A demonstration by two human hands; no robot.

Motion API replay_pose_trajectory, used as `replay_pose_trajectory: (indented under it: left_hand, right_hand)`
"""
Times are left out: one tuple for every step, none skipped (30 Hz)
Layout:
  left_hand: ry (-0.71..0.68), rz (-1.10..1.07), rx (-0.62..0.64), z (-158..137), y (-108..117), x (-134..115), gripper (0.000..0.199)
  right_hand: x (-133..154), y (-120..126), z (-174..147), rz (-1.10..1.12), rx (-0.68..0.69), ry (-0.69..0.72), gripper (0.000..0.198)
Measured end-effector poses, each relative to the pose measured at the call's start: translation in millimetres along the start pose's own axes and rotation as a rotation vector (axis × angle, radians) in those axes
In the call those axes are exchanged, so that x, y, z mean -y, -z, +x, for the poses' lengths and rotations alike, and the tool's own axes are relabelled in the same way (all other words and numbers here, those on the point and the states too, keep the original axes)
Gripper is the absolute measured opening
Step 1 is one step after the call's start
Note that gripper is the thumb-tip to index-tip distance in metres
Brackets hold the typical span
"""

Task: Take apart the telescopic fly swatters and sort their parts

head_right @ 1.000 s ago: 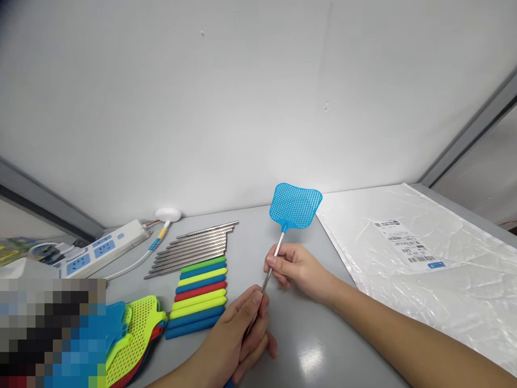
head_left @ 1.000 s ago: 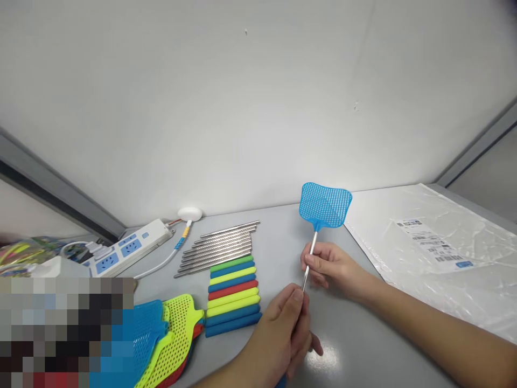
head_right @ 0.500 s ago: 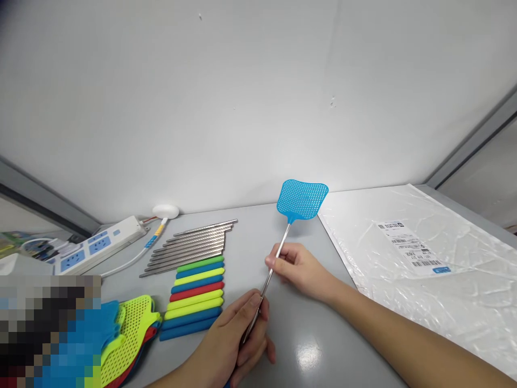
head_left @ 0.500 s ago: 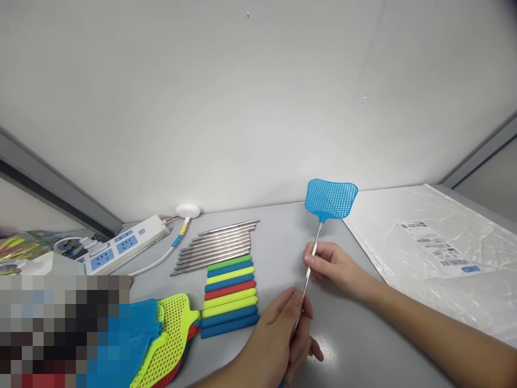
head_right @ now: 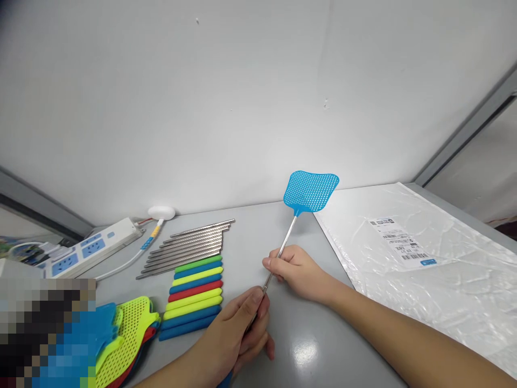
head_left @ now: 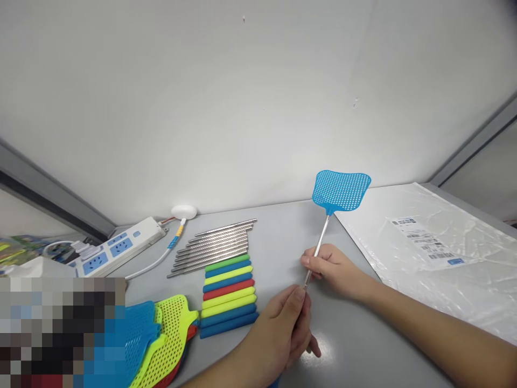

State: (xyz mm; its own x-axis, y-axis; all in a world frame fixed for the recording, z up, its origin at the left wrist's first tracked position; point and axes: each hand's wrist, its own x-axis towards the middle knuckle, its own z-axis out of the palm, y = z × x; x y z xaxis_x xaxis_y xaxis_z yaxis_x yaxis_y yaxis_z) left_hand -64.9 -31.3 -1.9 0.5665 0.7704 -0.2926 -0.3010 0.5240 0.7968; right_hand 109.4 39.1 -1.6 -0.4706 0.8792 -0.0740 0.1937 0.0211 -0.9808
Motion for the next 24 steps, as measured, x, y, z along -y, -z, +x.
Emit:
replay_pose_trajectory:
  left_hand:
    - [0.008,0.01,0.002,-0.5,-0.5,-1.6,0.039]
    - [0.014,0.02,0.005,-1.0,-1.0,-2.9,0.04]
    - [0.019,0.026,0.01,-1.5,-1.3,-3.7,0.04]
    - [0.023,0.031,0.016,-1.8,-1.3,-3.9,0.041]
    - [0.026,0.037,0.02,-1.8,-1.0,-3.5,0.041]
    - [0.027,0.043,0.023,-1.7,-0.5,-2.5,0.041]
    - [0.026,0.049,0.03,-1.3,0.3,-1.0,0.041]
    - [0.024,0.052,0.039,-0.7,1.4,0.8,0.041]
    - [0.02,0.053,0.051,0.1,2.6,2.6,0.041]
    - [0.015,0.052,0.067,1.1,3.9,4.1,0.041]
    - [0.012,0.048,0.084,2.0,5.0,5.0,0.041]
    - [0.014,0.043,0.102,2.7,6.0,5.2,0.041]
    - [0.022,0.039,0.117,3.3,6.7,4.6,0.04]
    - [0.035,0.037,0.128,3.5,7.0,3.4,0.04]
    - [0.049,0.037,0.14,3.5,7.1,1.6,0.039]
    - [0.063,0.038,0.15,3.1,7.0,-0.5,0.038]
    - [0.073,0.041,0.159,2.6,6.7,-2.6,0.037]
    - [0.078,0.045,0.167,2.0,6.4,-4.4,0.037]
    - [0.079,0.048,0.173,1.3,6.1,-5.9,0.036]
    - [0.082,0.051,0.18,0.7,6.0,-7.1,0.036]
    - [0.087,0.055,0.185,0.1,5.9,-7.8,0.036]
    - [0.094,0.06,0.187,-0.5,6.0,-8.3,0.036]
    - [0.101,0.064,0.188,-1.0,6.3,-8.5,0.036]
    - [0.107,0.068,0.19,-1.5,6.6,-8.6,0.036]
  right_hand:
    - [0.6,2.8,0.3,-0.008,-0.027,0.001,0.048]
    - [1.2,6.2,0.9,-0.014,-0.063,0.007,0.047]
    - [1.5,10.3,2.0,-0.017,-0.104,0.021,0.047]
    - [1.7,15.1,3.5,-0.016,-0.147,0.042,0.047]
    - [1.8,20.5,5.3,-0.01,-0.194,0.064,0.047]
    - [1.7,26.5,7.4,0.004,-0.24,0.086,0.047]
    - [1.5,32.9,9.6,0.024,-0.281,0.105,0.047]
    - [1.4,39.5,11.8,0.046,-0.317,0.123,0.047]
    - [1.3,46.0,13.8,0.067,-0.35,0.138,0.048]
    - [1.3,52.3,15.4,0.087,-0.382,0.154,0.049]
    - [1.4,58.0,16.7,0.106,-0.412,0.169,0.05]
    - [1.6,63.1,17.7,0.12,-0.437,0.183,0.051]
    - [1.9,67.4,18.3,0.13,-0.458,0.195,0.052]
    - [2.3,70.9,18.6,0.139,-0.475,0.205,0.052]
    - [2.8,74.0,18.7,0.145,-0.488,0.213,0.052]
    - [3.3,76.7,18.7,0.152,-0.5,0.221,0.052]
    - [4.0,79.2,18.5,0.159,-0.511,0.229,0.052]
    - [4.8,81.8,18.1,0.168,-0.522,0.237,0.051]
    - [5.7,84.6,17.7,0.177,-0.535,0.245,0.051]
    - [6.7,87.6,17.1,0.188,-0.547,0.252,0.05]
    - [7.7,90.7,16.6,0.199,-0.559,0.257,0.05]
    - [8.7,93.9,16.0,0.211,-0.569,0.26,0.049]
    - [9.6,97.2,15.4,0.222,-0.578,0.262,0.048]
    - [10.4,100.6,15.0,0.234,-0.589,0.265,0.047]
